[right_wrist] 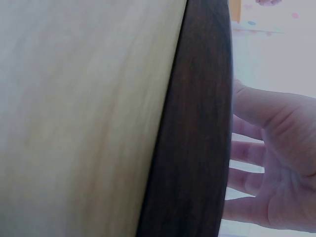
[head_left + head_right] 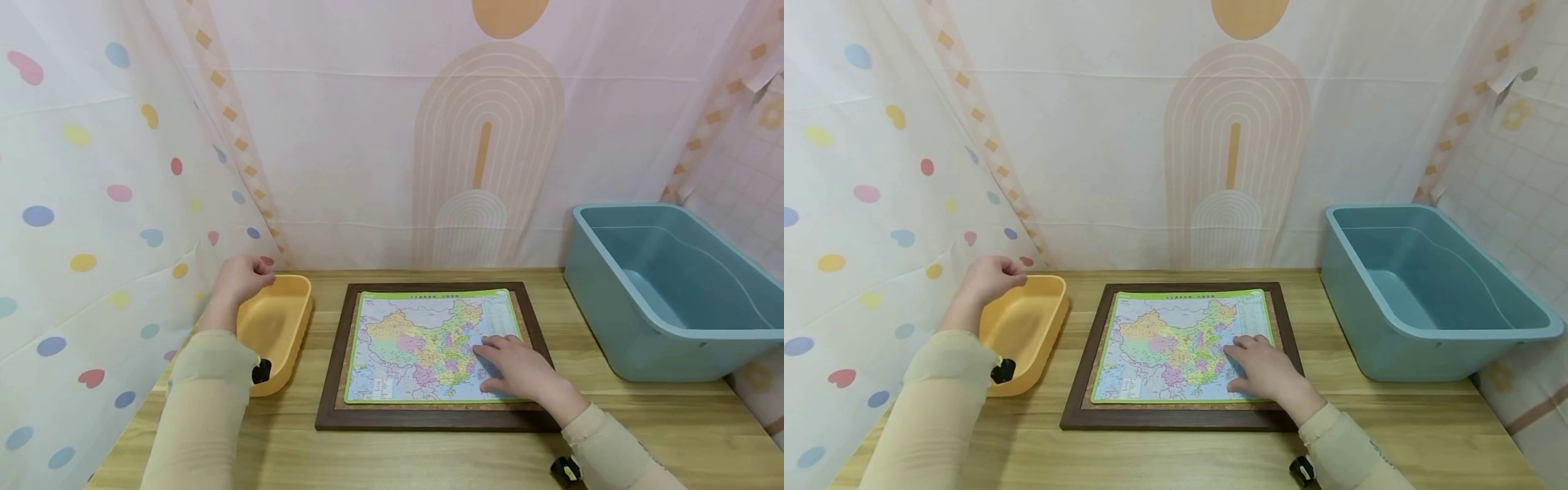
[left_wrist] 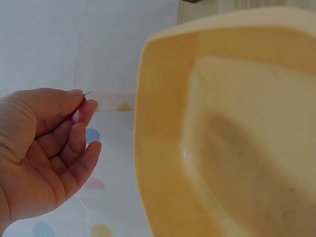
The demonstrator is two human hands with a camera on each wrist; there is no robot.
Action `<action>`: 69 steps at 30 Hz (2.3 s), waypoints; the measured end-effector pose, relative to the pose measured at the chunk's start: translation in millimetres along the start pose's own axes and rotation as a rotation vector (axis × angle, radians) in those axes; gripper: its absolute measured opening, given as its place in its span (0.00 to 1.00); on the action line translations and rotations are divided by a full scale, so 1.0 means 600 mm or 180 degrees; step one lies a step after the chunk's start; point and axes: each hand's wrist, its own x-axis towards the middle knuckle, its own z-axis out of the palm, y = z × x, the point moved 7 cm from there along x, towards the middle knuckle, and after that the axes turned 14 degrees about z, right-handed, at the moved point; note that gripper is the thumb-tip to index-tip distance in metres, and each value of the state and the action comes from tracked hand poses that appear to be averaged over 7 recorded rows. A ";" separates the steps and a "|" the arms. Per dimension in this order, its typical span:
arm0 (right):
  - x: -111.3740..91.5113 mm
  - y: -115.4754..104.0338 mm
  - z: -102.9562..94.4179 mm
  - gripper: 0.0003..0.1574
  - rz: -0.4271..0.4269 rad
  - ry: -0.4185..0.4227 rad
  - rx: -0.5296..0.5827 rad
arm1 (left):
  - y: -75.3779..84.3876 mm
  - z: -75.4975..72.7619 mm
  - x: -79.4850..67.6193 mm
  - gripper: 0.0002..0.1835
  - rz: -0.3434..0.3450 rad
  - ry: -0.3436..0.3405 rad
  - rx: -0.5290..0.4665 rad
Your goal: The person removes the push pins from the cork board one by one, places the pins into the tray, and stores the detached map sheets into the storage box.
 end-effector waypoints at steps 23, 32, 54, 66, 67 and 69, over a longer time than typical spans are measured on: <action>0.001 0.004 0.000 0.41 0.0064 -0.0032 0.0014 | -0.054 0.035 -0.027 0.05 -0.0347 -0.0828 0.0152; 0.001 0.003 0.002 0.41 0.0075 -0.0035 0.0017 | -0.059 0.040 -0.031 0.05 -0.0457 -0.1014 0.0117; 0.000 0.001 0.000 0.41 0.0058 -0.0016 0.0004 | -0.085 0.088 -0.050 0.08 -0.0728 -0.1389 0.0024; 0.000 0.005 0.006 0.41 0.0075 -0.0024 -0.0021 | -0.085 0.103 -0.053 0.14 -0.0701 -0.1409 -0.0089; 0.000 0.006 0.007 0.41 0.0076 -0.0021 -0.0029 | -0.085 0.103 -0.054 0.14 -0.0697 -0.1417 -0.0083; 0.000 0.006 0.006 0.41 0.0079 -0.0018 -0.0026 | -0.085 0.103 -0.054 0.14 -0.0702 -0.1422 -0.0071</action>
